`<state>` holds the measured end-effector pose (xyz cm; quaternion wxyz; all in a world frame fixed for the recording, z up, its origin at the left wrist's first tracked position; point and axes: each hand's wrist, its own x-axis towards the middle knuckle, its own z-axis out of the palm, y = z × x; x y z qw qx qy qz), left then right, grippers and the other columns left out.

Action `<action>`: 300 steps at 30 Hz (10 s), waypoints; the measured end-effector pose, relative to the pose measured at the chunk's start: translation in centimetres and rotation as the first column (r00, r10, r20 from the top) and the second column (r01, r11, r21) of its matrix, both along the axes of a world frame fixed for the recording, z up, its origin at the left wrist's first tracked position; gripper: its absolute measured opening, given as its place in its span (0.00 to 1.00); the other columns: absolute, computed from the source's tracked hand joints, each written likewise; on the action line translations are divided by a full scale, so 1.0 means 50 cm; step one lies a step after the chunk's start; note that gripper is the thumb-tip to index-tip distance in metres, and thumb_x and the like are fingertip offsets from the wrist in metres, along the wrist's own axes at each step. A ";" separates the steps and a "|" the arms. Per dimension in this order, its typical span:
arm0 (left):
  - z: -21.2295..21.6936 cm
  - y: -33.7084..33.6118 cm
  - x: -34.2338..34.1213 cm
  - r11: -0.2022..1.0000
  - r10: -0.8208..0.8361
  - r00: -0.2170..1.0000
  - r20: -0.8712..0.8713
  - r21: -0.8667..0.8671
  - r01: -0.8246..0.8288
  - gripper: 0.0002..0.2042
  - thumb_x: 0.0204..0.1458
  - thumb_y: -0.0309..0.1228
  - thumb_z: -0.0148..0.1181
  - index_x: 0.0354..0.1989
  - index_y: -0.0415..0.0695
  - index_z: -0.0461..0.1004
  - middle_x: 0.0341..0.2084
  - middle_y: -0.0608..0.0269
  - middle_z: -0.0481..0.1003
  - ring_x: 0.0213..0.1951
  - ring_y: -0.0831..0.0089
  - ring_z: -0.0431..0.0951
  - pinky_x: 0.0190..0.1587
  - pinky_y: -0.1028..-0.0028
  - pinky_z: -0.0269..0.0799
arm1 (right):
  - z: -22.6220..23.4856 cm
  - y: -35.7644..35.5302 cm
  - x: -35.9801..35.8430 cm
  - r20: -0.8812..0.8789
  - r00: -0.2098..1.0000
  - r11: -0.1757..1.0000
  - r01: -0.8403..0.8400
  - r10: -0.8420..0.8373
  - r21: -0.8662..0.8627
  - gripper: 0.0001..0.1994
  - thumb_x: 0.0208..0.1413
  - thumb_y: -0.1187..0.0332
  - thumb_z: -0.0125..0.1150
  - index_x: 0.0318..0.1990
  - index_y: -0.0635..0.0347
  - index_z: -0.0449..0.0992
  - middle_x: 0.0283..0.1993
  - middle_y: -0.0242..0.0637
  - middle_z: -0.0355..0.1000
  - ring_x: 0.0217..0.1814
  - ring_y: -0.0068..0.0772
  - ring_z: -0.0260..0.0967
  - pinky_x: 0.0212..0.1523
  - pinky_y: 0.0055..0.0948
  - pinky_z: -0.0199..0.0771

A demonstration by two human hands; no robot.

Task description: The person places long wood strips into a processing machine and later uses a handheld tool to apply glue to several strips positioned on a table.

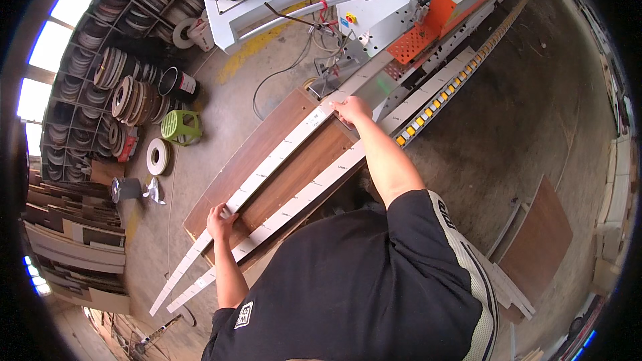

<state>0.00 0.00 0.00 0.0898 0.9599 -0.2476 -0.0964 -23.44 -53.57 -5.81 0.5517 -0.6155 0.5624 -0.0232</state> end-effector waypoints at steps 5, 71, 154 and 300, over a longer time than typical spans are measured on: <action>0.006 0.003 -0.011 1.000 -0.024 1.000 0.011 0.004 0.024 0.27 0.35 0.38 0.81 0.49 0.55 0.82 0.46 0.68 0.79 0.51 0.60 0.79 0.52 0.60 0.77 | 0.017 0.012 -0.028 -0.010 0.999 0.999 -0.040 0.040 0.014 0.24 0.57 0.46 0.72 0.31 0.62 0.77 0.24 0.35 0.78 0.17 0.26 0.71 0.19 0.32 0.74; -0.047 0.026 0.036 0.995 -0.099 0.991 0.088 -0.021 0.101 0.31 0.32 0.38 0.83 0.52 0.53 0.81 0.45 0.60 0.79 0.52 0.53 0.79 0.55 0.55 0.76 | 0.016 -0.001 -0.016 0.044 0.997 0.996 -0.064 0.067 -0.058 0.23 0.55 0.43 0.72 0.29 0.56 0.82 0.23 0.29 0.81 0.19 0.23 0.75 0.24 0.28 0.73; -0.120 -0.039 -0.064 0.137 0.156 0.229 -0.961 -0.209 -0.968 0.20 0.68 0.46 0.56 0.46 0.36 0.74 0.33 0.55 0.83 0.25 0.72 0.81 0.23 0.76 0.74 | -0.022 0.117 0.047 0.136 0.989 0.994 0.047 -0.060 0.095 0.23 0.68 0.49 0.59 0.34 0.64 0.78 0.24 0.37 0.78 0.20 0.27 0.75 0.21 0.30 0.73; 0.008 -0.827 -0.440 0.938 -0.344 0.938 0.039 0.065 0.341 0.24 0.65 0.41 0.53 0.64 0.39 0.73 0.67 0.47 0.70 0.66 0.54 0.73 0.66 0.61 0.70 | -0.015 -0.001 -0.954 -0.122 0.991 0.945 -0.082 0.045 -0.317 0.20 0.61 0.51 0.67 0.26 0.58 0.79 0.18 0.36 0.75 0.23 0.39 0.77 0.30 0.36 0.74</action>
